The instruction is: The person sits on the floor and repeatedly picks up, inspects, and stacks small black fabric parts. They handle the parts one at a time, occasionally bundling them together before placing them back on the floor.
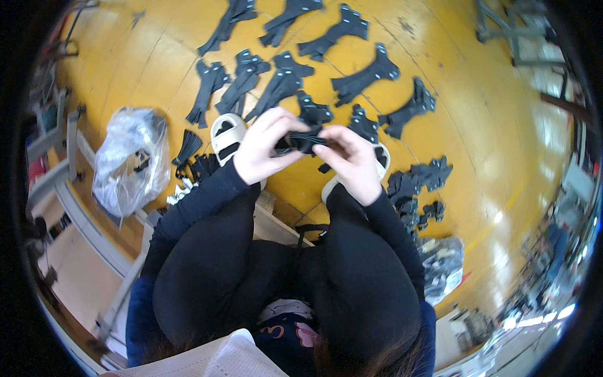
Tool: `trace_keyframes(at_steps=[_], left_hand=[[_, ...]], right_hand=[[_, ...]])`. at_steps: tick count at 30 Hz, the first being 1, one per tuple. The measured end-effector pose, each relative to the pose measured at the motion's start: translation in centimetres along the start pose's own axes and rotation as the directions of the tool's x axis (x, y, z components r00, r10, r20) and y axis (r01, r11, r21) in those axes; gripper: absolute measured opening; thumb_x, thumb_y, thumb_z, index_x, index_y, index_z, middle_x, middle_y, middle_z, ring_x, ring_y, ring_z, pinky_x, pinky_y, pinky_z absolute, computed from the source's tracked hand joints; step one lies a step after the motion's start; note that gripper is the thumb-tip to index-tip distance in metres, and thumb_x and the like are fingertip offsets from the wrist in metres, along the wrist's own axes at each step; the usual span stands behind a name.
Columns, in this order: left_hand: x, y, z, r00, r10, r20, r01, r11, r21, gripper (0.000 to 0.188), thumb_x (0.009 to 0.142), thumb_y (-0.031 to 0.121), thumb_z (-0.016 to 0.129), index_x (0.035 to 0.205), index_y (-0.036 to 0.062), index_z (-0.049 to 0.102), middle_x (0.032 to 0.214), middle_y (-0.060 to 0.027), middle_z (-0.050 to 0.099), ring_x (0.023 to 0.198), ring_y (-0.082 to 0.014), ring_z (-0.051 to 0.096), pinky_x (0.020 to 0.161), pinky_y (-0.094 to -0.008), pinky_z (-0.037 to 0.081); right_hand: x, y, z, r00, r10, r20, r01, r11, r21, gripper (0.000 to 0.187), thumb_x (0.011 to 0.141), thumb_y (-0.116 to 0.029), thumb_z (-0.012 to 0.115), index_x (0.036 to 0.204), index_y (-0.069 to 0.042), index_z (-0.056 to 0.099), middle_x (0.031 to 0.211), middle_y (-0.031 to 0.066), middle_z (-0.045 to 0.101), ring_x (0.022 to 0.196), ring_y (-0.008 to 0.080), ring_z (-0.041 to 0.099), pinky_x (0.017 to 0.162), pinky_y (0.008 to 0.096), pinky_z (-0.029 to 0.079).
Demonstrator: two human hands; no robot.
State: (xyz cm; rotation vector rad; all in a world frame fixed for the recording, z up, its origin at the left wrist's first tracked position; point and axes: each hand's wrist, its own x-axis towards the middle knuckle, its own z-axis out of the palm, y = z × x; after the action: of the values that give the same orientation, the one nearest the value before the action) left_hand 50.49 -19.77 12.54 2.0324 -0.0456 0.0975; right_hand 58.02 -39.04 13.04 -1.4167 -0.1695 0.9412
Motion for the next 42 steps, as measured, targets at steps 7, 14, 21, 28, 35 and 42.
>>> trace_keyframes(at_steps=[7,14,21,28,35,42], left_hand=[[-2.0,-2.5,-1.5,0.989,-0.093,0.114,0.109,0.984,-0.143,0.042,0.08,0.019,0.068,0.118,0.0073,0.056,0.108,-0.0124,0.062,0.101,-0.0307,0.059,0.085,-0.0367,0.048],[-12.2,-7.4,-5.3,0.65,-0.605,-0.46,0.568,0.789,-0.235,0.041,0.085,0.016,0.066,0.119,-0.0019,0.053,0.094,-0.0057,0.059,0.083,-0.0118,0.054,0.075,-0.0252,0.045],[-25.6,-11.9,-2.7,0.225,-0.901,-0.372,0.668,0.42,-0.614,0.035,0.091,0.021,0.059,0.117,-0.0019,0.052,0.08,-0.0023,0.059,0.072,-0.0077,0.053,0.067,-0.021,0.041],[-28.1,-15.1,3.8,0.112,-0.891,-0.441,0.777,0.355,-0.52,0.024,0.09,0.02,0.058,0.103,0.0011,0.053,0.085,-0.011,0.064,0.078,-0.0175,0.061,0.071,-0.0291,0.046],[-28.3,-14.4,3.2,0.114,-0.873,-0.474,0.8,0.363,-0.477,0.029,0.089,0.024,0.059,0.1,-0.0023,0.057,0.078,-0.0075,0.06,0.07,-0.0147,0.055,0.066,-0.0291,0.044],[-26.9,-14.7,-1.4,0.281,-0.553,-0.784,0.909,0.417,0.032,0.021,0.085,0.022,0.064,0.092,0.0027,0.062,0.082,-0.0105,0.058,0.075,-0.0219,0.057,0.069,-0.0319,0.047]], right_hand=[[-0.4,0.0,0.5,0.998,0.031,-0.05,-0.029,0.999,0.031,0.02,0.089,0.004,0.054,0.108,0.002,0.054,0.098,0.0069,0.061,0.089,0.0138,0.059,0.082,0.0249,0.046],[0.1,-0.5,0.8,0.999,0.05,-0.006,-0.05,0.992,-0.117,0.018,0.092,-0.001,0.053,0.108,0.003,0.056,0.098,0.009,0.064,0.088,0.0127,0.058,0.082,0.0243,0.045],[0.3,-0.6,1.1,0.994,0.106,0.023,-0.101,0.982,-0.157,0.016,0.092,-0.003,0.054,0.107,0.003,0.057,0.097,0.0079,0.064,0.088,0.0119,0.058,0.082,0.0234,0.045],[0.5,-0.5,1.1,0.992,0.124,0.037,-0.116,0.978,-0.173,0.017,0.092,-0.004,0.054,0.107,0.002,0.057,0.097,0.0071,0.064,0.089,0.0116,0.058,0.083,0.0241,0.045],[0.7,0.9,0.7,0.957,0.192,0.217,-0.014,0.779,-0.626,0.026,0.089,-0.007,0.057,0.115,-0.001,0.055,0.103,0.0084,0.063,0.092,0.0156,0.059,0.084,0.0277,0.046],[-0.3,0.9,-0.4,0.903,0.226,0.365,0.22,0.486,-0.846,0.036,0.086,-0.013,0.06,0.12,-0.002,0.054,0.116,0.0149,0.058,0.111,0.0312,0.054,0.094,0.0361,0.042]])
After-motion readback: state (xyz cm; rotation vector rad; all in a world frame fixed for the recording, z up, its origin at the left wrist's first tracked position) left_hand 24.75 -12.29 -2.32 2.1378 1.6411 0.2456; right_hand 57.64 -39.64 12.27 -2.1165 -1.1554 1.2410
